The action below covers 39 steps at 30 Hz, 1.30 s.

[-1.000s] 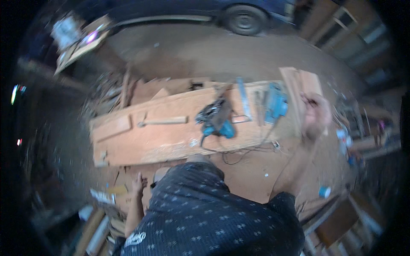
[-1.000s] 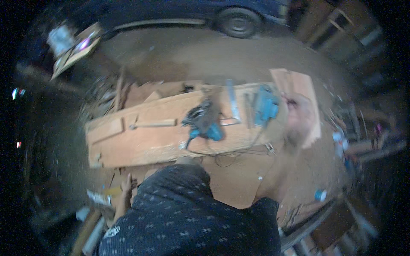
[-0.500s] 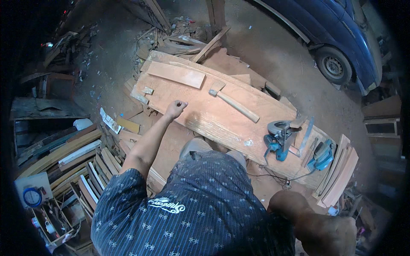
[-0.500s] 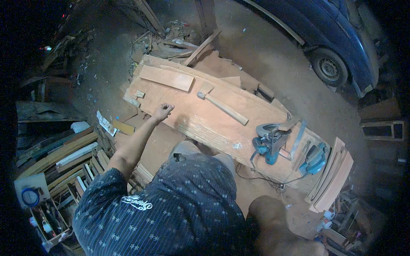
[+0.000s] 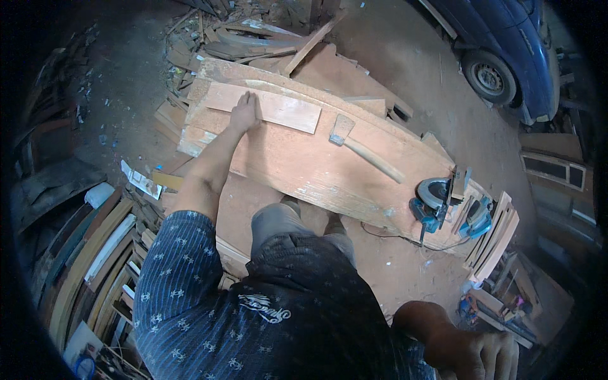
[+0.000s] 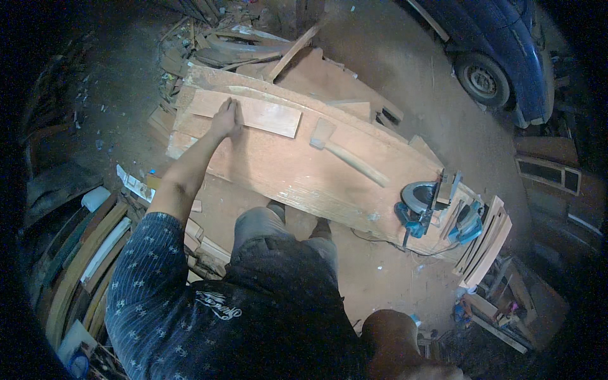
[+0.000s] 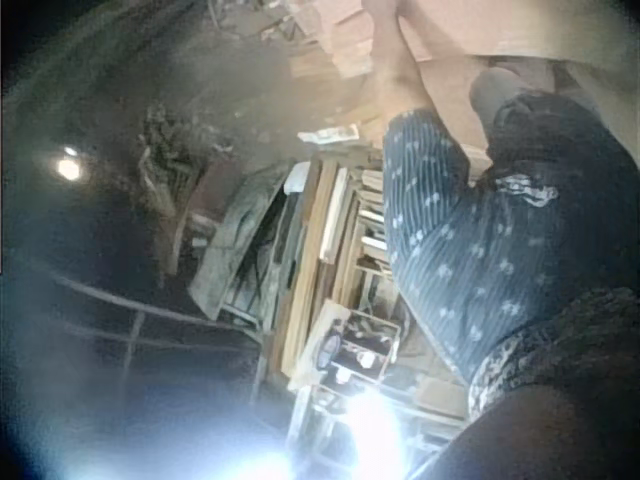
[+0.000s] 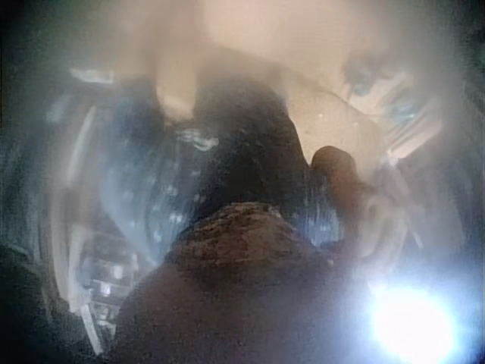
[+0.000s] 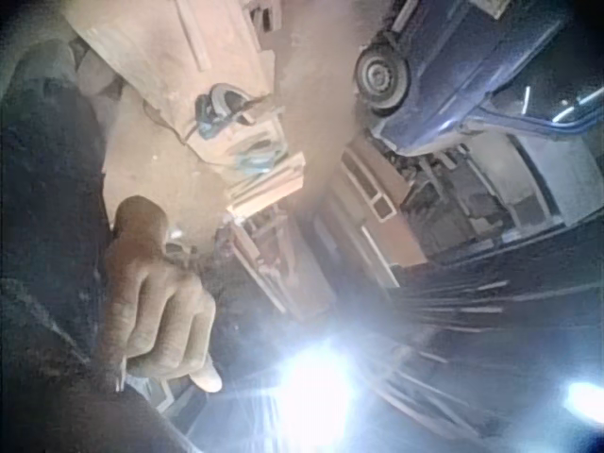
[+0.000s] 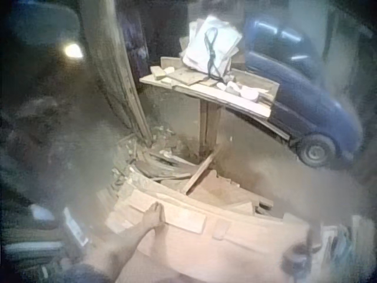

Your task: The person uses a circular saw to cut a long wooden plank on a workbench. They then use a hand plane to smooth the surface of the cut wood. The person also uses a metal square and a pencil to mark measurements on the wood.

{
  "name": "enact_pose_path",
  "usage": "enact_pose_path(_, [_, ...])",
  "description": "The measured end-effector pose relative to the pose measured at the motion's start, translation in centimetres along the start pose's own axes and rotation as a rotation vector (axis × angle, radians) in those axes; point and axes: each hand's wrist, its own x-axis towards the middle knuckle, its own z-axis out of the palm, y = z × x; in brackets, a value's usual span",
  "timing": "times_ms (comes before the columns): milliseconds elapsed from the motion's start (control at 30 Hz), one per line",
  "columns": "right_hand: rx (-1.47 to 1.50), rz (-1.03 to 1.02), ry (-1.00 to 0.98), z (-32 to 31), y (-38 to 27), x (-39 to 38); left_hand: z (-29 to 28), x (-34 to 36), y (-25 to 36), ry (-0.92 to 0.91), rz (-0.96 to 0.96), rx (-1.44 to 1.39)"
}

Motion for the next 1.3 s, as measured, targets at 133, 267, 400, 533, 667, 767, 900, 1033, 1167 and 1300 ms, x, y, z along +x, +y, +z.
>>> enact_pose_path(133, [-0.042, 0.019, 0.022, 0.4, 3.7, 1.5, -3.2, 2.7, 0.4, -0.167, 0.076, 0.051])
enact_pose_path(267, [-0.083, 0.024, 0.034, 1.5, 6.1, 2.5, -7.1, 3.5, 2.6, -0.283, 0.119, 0.128])
enact_pose_path(400, [-0.106, 0.038, 0.121, 3.1, 7.5, 3.3, -6.0, -0.9, 1.2, -0.007, 0.167, 0.193])
enact_pose_path(533, [-0.091, 0.089, 0.054, 3.2, 8.3, 3.6, -3.6, -5.9, -2.5, 0.152, 0.298, 0.034])
enact_pose_path(667, [-0.038, 0.103, 0.001, 2.9, 9.5, 3.9, -3.1, -7.3, -4.4, -0.075, 0.369, -0.001])
enact_pose_path(767, [-0.043, 0.137, -0.011, 2.8, 10.7, 4.0, -3.0, -7.9, -3.6, 0.01, 0.428, 0.097])
enact_pose_path(900, [-0.075, 0.205, -0.025, 2.7, 11.7, 4.0, -5.7, -10.6, -0.1, 0.03, 0.185, -0.253])
enact_pose_path(1033, [-0.227, 0.352, -0.03, 1.4, 12.9, 2.7, -8.1, -14.7, 5.8, 0.059, -0.331, -0.795])
enact_pose_path(1167, [-1.005, 1.127, 0.226, -6.4, 24.1, -8.1, -3.4, -17.3, 10.6, 0.373, -0.599, -1.309])
enact_pose_path(1300, [-1.438, 1.173, -0.17, -13.2, 28.7, -22.9, -0.6, -18.8, 12.8, 0.246, -0.913, -1.381])
